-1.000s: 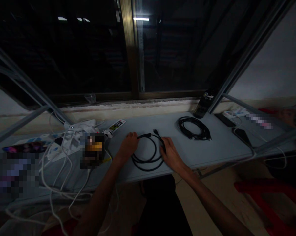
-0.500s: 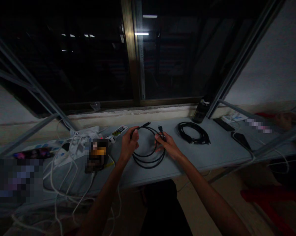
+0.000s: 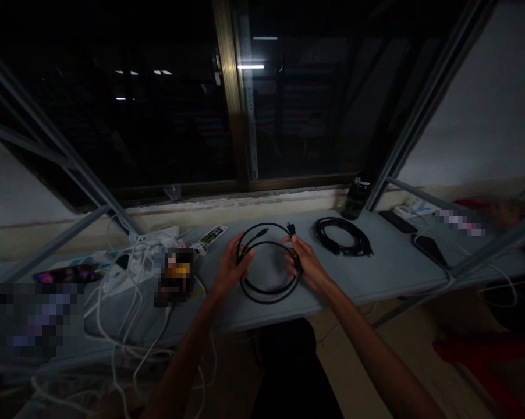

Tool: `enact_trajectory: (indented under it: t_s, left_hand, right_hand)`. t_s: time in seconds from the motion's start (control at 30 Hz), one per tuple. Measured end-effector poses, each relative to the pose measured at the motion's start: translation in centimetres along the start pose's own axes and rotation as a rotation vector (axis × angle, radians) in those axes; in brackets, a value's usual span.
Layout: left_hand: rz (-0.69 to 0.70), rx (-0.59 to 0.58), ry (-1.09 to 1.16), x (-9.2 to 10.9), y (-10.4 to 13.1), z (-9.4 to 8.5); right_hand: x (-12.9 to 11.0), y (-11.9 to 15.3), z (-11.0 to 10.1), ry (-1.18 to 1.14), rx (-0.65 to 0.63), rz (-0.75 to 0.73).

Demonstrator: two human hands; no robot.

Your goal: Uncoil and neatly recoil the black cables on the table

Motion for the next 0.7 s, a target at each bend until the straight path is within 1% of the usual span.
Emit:
enact_trajectory:
  t_s: [0.07, 0.2, 0.23, 0.27, 0.33, 0.4, 0.43, 0.5, 0.6, 0.7]
  left_hand:
    - [-0.003, -0.039, -0.041, 0.1, -0.4, 0.1]
    - [0.012, 0.019, -0.054, 0.9, -1.1, -0.2]
    - [0.005, 0.014, -0.042, 1.1, -1.3, -0.3]
    - [-0.003, -0.01, -0.037, 1.3, -1.4, -0.4]
    - [0.0, -0.109, -0.064, 1.8, -1.7, -0.3]
    - [0.035, -0.201, -0.108, 2.4, -1.9, -0.1]
    - [0.054, -0.229, -0.117, 2.6, -1.9, 0.0]
    - [0.072, -0.224, -0.092, 3.0, -2.0, 0.2]
    - [0.047, -0.187, -0.043, 3.1, -1.9, 0.3]
    - [0.022, -0.242, -0.096, 3.1, -1.4, 0.6]
  right_hand:
    - [-0.3, 0.0, 0.5, 0.039, -0.028, 0.033]
    - [-1.2, -0.5, 1.2, 0.092, -0.035, 0.032]
    - [-1.5, -0.5, 1.3, 0.101, -0.042, 0.031]
    - [-1.7, -0.5, 1.4, 0.113, -0.054, 0.037]
    - [-2.1, -0.4, 1.7, 0.159, -0.099, 0.063]
    - [-2.2, -0.1, 2.1, 0.216, -0.153, 0.097]
    - [-2.1, 0.1, 2.2, 0.241, -0.172, 0.11]
    - [-2.0, 0.1, 2.3, 0.274, -0.187, 0.129]
    - [-1.8, -0.2, 1.9, 0.278, -0.15, 0.113]
    - [-2.0, -1.1, 1.1, 0.274, -0.047, 0.026]
Point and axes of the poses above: each hand's wrist, its own y-axis away from the middle knuckle, its own z-axis out of the palm, x = y × z, the point moved 5 cm from there along -y, towards the middle knuckle, and after that the axes turned 13 degrees about -y, right-handed, at the moved point
